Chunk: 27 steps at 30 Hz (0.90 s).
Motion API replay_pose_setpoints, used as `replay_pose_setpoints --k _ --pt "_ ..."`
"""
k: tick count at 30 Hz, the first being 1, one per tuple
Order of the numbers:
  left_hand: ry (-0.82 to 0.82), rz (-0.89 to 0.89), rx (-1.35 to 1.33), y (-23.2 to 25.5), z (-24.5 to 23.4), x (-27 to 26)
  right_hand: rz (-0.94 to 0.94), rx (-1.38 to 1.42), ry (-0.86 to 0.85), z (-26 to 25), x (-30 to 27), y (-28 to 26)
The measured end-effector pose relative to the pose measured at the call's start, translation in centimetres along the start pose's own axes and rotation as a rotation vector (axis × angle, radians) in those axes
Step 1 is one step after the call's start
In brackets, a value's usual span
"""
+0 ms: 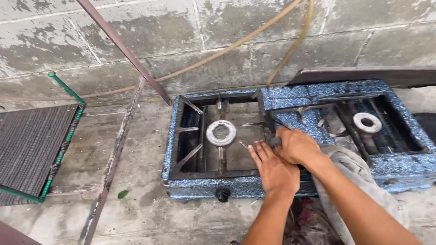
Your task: Wiping and cleaning the surfaces and components of a portable gas stove with a cloth.
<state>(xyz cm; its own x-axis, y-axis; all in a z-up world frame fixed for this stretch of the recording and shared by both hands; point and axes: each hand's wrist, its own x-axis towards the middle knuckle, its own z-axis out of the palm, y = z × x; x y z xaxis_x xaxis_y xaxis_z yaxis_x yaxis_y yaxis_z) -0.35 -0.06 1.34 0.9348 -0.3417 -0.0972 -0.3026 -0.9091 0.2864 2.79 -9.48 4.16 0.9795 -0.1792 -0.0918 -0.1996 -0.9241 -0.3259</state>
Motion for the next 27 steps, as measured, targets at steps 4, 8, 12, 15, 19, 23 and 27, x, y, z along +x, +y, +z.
replay_pose_setpoints --k 4,8,12,15,19,23,27 --pt "0.070 0.009 0.078 -0.3 2.6 0.7 0.000 -0.068 0.009 1.0 1.3 -0.2" --pt "0.181 0.065 0.012 -0.2 0.5 -0.2 -0.005 -0.015 0.214 2.3 3.0 -0.5" --pt "0.054 0.069 0.027 -0.2 -0.1 -0.2 -0.057 -0.104 0.356 3.6 6.9 -0.2" --pt "0.261 0.046 -0.054 -0.5 3.0 0.8 0.000 -0.142 0.342 3.7 10.0 -0.7" --pt "0.304 0.044 -0.046 -0.5 2.6 0.5 -0.005 -0.194 0.357 3.7 12.5 -0.2" --pt "0.327 0.059 -0.072 -0.6 2.7 0.6 0.002 -0.182 0.384 3.0 13.5 1.9" --pt "0.309 0.059 -0.073 -0.3 2.1 0.5 0.090 -0.279 0.393 1.4 12.9 7.7"
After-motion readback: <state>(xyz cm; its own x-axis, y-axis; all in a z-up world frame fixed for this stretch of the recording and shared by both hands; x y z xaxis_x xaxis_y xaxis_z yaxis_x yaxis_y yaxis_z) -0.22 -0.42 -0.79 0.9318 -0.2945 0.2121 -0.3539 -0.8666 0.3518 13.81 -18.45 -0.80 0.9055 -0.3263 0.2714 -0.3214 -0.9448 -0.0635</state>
